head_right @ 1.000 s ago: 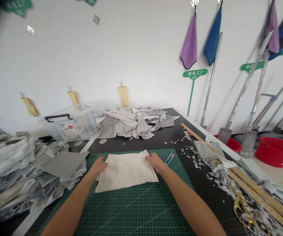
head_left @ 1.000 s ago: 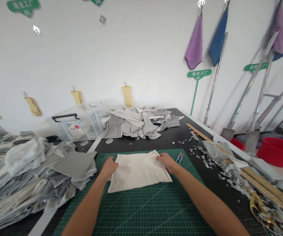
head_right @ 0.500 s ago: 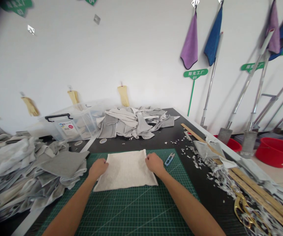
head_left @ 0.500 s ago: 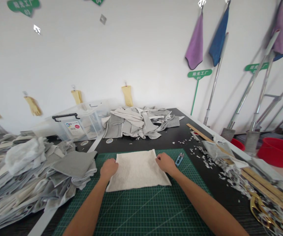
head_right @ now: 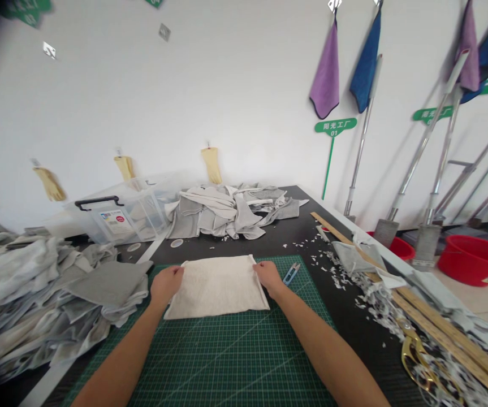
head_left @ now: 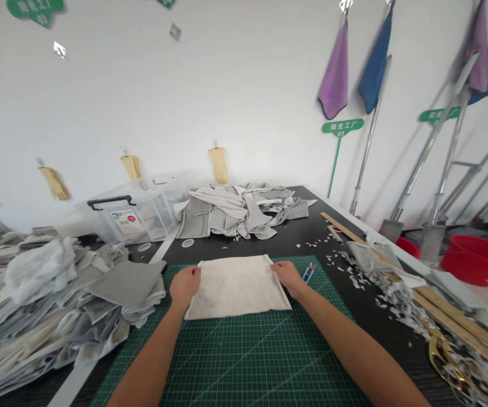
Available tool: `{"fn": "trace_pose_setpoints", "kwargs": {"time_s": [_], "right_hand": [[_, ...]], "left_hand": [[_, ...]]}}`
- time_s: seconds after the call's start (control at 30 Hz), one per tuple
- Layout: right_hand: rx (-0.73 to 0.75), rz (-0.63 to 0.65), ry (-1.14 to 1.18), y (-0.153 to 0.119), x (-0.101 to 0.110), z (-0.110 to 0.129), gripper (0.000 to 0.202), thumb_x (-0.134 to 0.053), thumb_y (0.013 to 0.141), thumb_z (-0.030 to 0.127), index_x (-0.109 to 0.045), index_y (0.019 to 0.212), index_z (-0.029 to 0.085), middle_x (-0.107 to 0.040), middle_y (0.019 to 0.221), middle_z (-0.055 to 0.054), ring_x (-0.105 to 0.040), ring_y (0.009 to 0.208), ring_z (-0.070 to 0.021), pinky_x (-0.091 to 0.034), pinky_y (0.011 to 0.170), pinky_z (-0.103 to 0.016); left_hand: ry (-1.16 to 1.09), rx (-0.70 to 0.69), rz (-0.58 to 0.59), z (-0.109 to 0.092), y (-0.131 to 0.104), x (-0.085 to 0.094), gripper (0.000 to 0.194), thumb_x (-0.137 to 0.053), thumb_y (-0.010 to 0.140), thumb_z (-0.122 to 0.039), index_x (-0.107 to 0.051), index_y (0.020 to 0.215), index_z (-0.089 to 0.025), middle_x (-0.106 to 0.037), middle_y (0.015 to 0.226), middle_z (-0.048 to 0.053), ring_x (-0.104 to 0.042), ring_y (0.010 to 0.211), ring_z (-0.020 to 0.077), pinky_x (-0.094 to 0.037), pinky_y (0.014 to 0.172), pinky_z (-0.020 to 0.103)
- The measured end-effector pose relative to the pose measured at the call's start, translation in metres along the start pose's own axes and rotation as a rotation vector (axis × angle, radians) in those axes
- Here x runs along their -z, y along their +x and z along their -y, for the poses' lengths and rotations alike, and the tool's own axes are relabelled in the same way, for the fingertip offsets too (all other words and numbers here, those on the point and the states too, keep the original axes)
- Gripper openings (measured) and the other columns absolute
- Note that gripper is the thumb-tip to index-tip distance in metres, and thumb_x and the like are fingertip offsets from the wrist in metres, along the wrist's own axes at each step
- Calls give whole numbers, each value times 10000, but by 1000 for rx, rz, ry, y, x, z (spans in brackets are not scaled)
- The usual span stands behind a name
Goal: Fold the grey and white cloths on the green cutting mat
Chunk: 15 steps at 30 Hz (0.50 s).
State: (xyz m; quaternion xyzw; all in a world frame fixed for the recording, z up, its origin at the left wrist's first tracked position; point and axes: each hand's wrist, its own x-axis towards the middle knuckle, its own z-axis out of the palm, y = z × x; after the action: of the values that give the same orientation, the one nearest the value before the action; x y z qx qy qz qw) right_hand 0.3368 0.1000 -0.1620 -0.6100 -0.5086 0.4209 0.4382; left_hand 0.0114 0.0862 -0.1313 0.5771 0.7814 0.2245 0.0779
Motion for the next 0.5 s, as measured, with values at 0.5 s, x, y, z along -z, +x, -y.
{"fn": "trace_pose_setpoints", "kwargs": {"time_s": [0.5], "right_hand": [[-17, 200, 137, -13, -6, 9, 72, -544, 633, 194, -568, 662, 132, -573, 575, 17, -486, 536, -101, -331, 497, -202]], "left_hand": [[-566, 119, 256, 11, 2, -24, 215, -497, 722, -320, -602, 734, -133, -625, 635, 46, -589, 613, 185, -404, 532, 258]]}}
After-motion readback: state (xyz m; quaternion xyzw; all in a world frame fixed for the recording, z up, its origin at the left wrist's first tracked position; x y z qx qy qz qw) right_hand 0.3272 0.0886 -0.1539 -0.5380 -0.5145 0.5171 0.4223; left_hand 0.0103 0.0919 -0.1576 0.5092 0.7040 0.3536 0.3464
